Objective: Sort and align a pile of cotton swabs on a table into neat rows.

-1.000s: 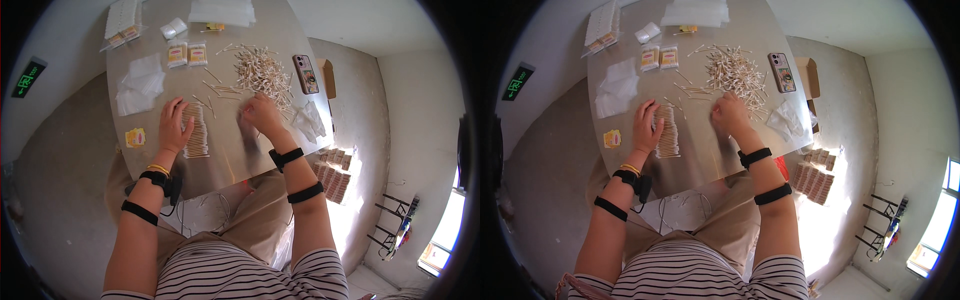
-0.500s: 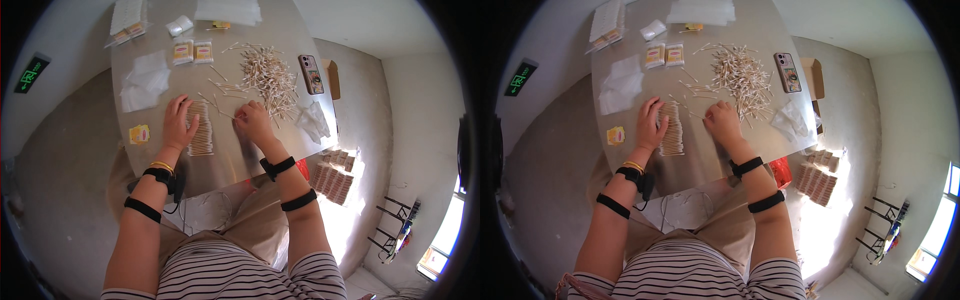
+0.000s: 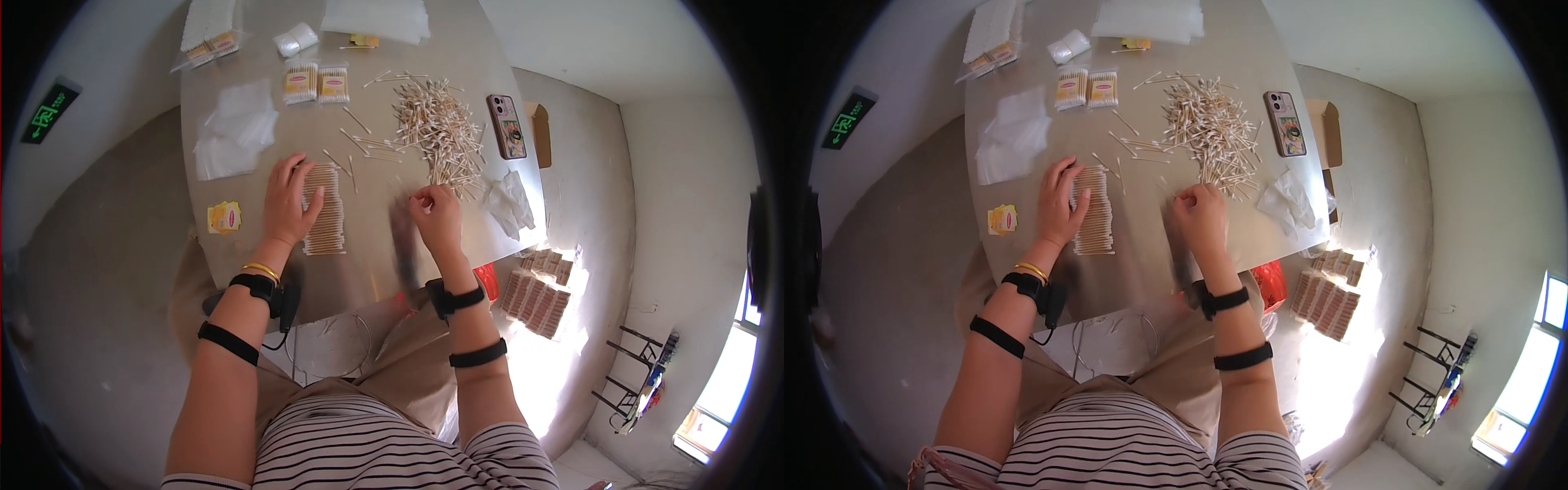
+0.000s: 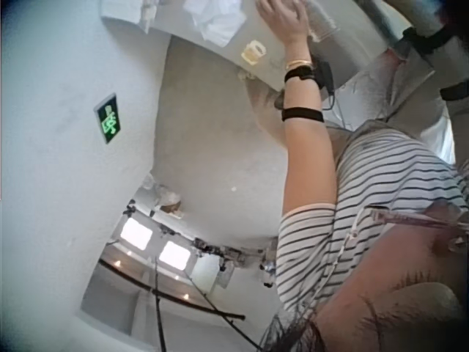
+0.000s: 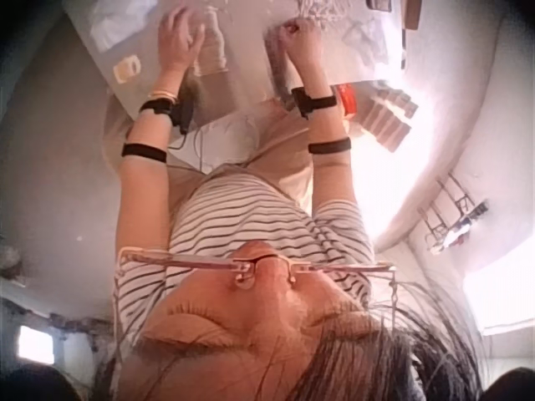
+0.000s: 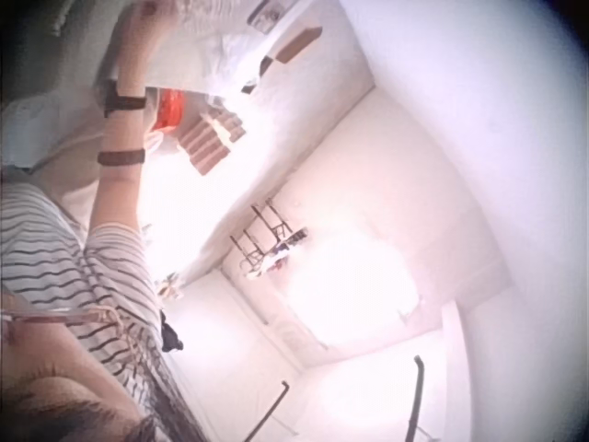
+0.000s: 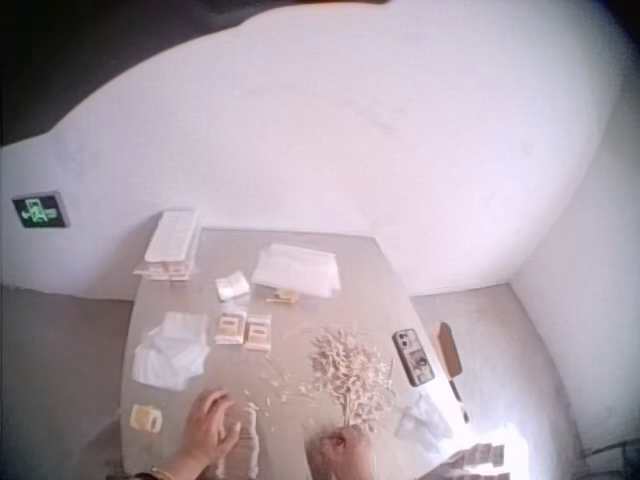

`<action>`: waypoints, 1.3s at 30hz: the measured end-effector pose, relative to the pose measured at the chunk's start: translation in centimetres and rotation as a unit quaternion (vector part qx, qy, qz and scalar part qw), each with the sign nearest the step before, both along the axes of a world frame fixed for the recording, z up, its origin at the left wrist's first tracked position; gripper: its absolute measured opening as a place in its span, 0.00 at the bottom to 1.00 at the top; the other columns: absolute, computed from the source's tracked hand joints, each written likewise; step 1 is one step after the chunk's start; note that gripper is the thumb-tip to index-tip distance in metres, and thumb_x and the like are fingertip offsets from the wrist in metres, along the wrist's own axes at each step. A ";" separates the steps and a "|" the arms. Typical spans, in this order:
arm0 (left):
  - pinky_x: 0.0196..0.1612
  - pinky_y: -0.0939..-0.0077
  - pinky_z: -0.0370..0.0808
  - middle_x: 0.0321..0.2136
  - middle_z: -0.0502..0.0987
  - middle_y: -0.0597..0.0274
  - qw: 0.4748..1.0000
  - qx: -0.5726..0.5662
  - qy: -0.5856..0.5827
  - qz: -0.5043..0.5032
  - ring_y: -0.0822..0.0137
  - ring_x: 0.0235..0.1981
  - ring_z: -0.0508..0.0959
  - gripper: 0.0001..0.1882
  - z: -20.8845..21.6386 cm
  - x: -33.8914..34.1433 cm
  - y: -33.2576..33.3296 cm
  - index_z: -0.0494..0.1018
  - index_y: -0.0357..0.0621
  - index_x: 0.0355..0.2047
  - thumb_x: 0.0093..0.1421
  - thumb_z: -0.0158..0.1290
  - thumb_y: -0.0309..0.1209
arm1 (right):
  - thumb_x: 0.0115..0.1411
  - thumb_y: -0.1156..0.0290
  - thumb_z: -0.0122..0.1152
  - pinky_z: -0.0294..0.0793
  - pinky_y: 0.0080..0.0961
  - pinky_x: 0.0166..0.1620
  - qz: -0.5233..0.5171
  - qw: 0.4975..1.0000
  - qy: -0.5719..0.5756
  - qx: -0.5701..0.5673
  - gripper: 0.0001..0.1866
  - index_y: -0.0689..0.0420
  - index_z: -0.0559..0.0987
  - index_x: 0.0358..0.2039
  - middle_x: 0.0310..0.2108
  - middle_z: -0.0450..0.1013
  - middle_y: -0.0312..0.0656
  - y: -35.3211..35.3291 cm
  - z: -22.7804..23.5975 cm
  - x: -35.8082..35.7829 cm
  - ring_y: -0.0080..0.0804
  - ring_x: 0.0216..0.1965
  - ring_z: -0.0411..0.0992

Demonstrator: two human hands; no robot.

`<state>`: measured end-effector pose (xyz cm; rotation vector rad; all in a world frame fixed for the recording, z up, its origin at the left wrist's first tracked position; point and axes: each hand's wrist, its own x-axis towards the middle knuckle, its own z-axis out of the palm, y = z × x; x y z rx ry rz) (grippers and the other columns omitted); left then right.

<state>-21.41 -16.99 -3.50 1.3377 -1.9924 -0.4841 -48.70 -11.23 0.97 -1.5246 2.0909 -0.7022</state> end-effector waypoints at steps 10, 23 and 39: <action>0.64 0.53 0.66 0.58 0.69 0.53 1.000 0.003 -0.003 0.003 0.46 0.59 0.68 0.23 -0.5 0.5 0.1 0.71 0.43 0.54 0.63 0.53 0.41 | 0.64 0.69 0.65 0.64 0.14 0.34 -0.129 0.904 -0.400 0.080 0.10 0.63 0.82 0.39 0.28 0.75 0.29 3.5 1.4 -3.5 0.15 0.29 0.67; 0.61 0.57 0.68 0.55 0.72 0.52 0.995 -0.059 0.079 0.011 0.49 0.55 0.72 0.18 2.1 0.1 1.4 0.74 0.45 0.51 0.63 0.56 0.36 | 0.66 0.68 0.62 0.63 0.19 0.34 -0.088 0.672 -0.732 0.077 0.06 0.55 0.77 0.35 0.28 0.67 0.29 5.6 5.2 -0.4 0.21 0.31 0.62; 0.50 0.79 0.69 0.36 0.78 0.70 0.725 0.420 0.524 -0.156 0.78 0.41 0.74 0.09 16.2 -3.1 17.2 0.78 0.41 0.39 0.67 0.58 0.35 | 0.68 0.67 0.62 0.69 0.15 0.49 0.091 0.744 -0.658 0.072 0.09 0.59 0.80 0.42 0.39 0.76 0.29 13.0 13.1 6.2 0.16 0.43 0.71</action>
